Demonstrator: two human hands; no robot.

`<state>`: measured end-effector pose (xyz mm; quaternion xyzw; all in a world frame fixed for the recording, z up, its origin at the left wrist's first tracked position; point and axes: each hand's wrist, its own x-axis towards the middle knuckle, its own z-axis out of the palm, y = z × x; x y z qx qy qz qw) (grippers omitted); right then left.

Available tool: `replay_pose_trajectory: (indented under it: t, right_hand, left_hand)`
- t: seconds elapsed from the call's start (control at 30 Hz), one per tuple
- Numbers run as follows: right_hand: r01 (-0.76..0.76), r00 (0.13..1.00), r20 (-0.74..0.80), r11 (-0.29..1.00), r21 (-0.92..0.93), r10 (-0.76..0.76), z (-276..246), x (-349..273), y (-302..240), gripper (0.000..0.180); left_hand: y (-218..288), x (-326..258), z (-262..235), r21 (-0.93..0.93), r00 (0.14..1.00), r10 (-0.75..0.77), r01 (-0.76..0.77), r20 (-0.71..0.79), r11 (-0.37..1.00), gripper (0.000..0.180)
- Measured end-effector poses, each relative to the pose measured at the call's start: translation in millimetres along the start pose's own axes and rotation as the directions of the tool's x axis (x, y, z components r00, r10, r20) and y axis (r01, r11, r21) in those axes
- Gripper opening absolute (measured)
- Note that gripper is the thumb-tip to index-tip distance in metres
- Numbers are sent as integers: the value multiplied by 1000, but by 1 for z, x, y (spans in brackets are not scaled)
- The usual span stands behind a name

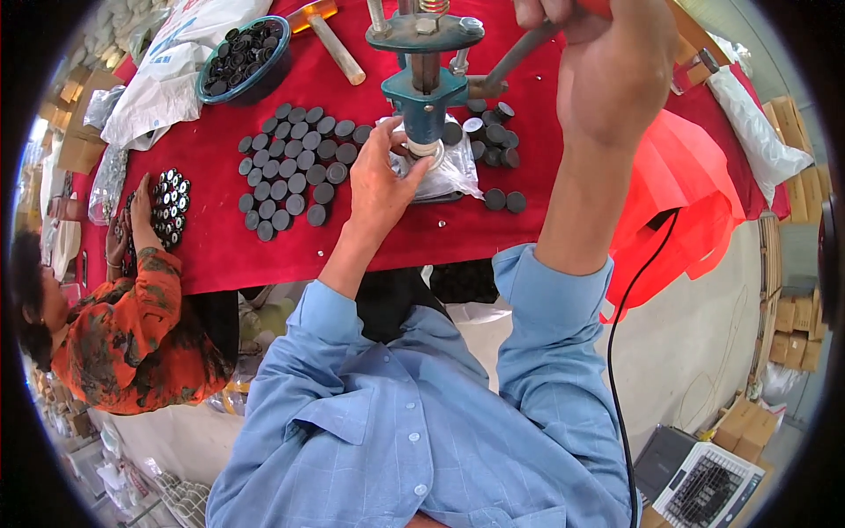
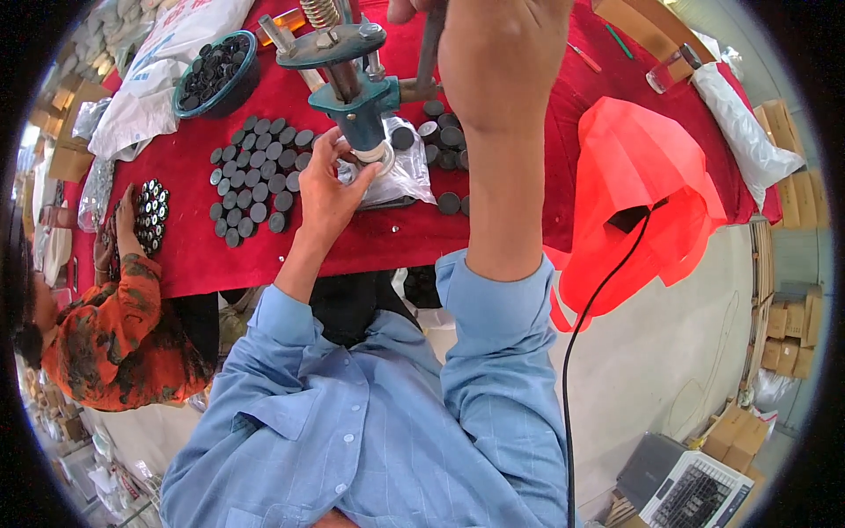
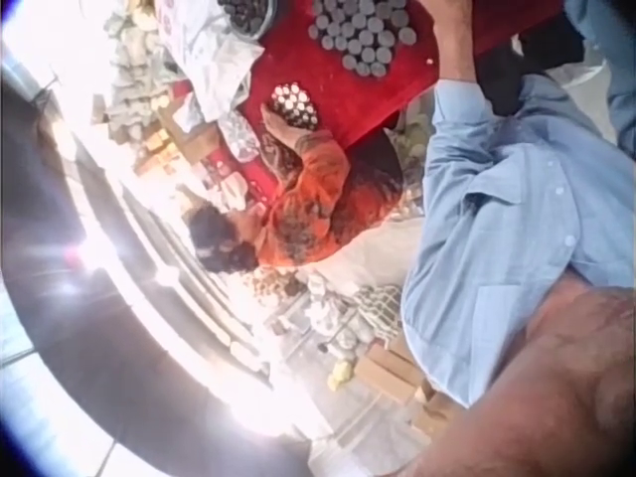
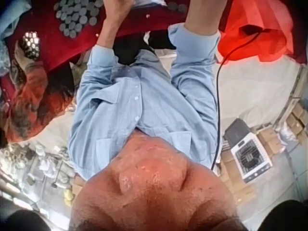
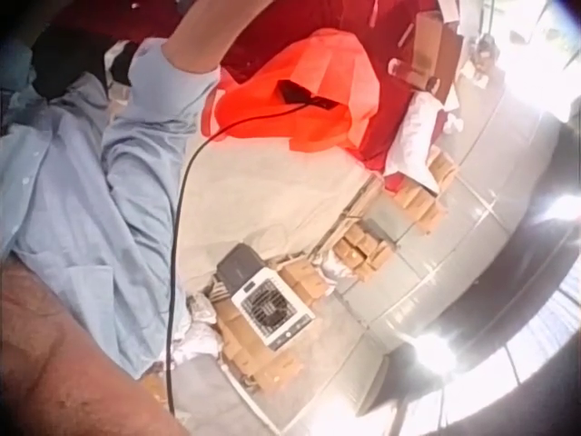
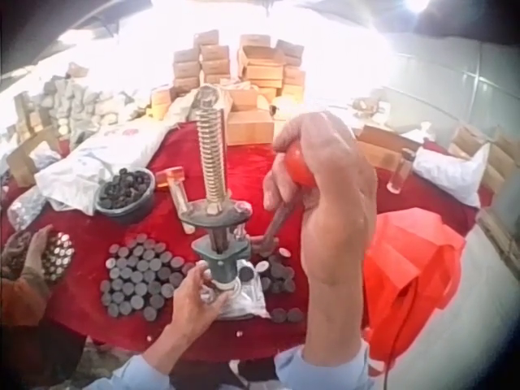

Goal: The person assembles small black components using a manual press.

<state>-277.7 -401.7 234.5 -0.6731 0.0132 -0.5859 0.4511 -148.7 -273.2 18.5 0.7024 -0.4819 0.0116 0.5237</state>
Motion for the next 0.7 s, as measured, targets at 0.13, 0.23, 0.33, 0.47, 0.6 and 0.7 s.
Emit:
replay_pose_trajectory:
  t: [0.13, 0.23, 0.33, 0.47, 0.6, 0.7]
  right_hand:
    - [57, 995, -20, 383, 922, -102, 7, -2, 40, 45]
    - [195, 943, -84, 327, 925, -323, 5, -21, 36, 50]
    - [124, 987, 64, 954, 272, -147, -19, -60, 0, 27]
    - [169, 985, 5, 977, 131, -171, -19, -124, -3, 35]
    - [115, 993, -50, 988, 107, -110, -20, -166, -3, 45]
    - [90, 995, -50, 993, 78, -86, -22, -166, -4, 46]
  left_hand:
    - [1, 0, 1, -34, 999, -29, 29, 22, 999, 73]
    - [-12, 2, -13, -214, 999, -44, 48, 26, 976, 62]
    - [-40, 14, -40, -5, 996, -74, 74, 41, 997, 32]
    - [-72, 21, -40, 477, 979, 141, -194, 145, 857, 29]
    - [-78, 23, -42, 538, 977, 150, -209, 151, 817, 29]
    - [-81, 22, -42, 485, 959, 129, -242, 254, 840, 31]
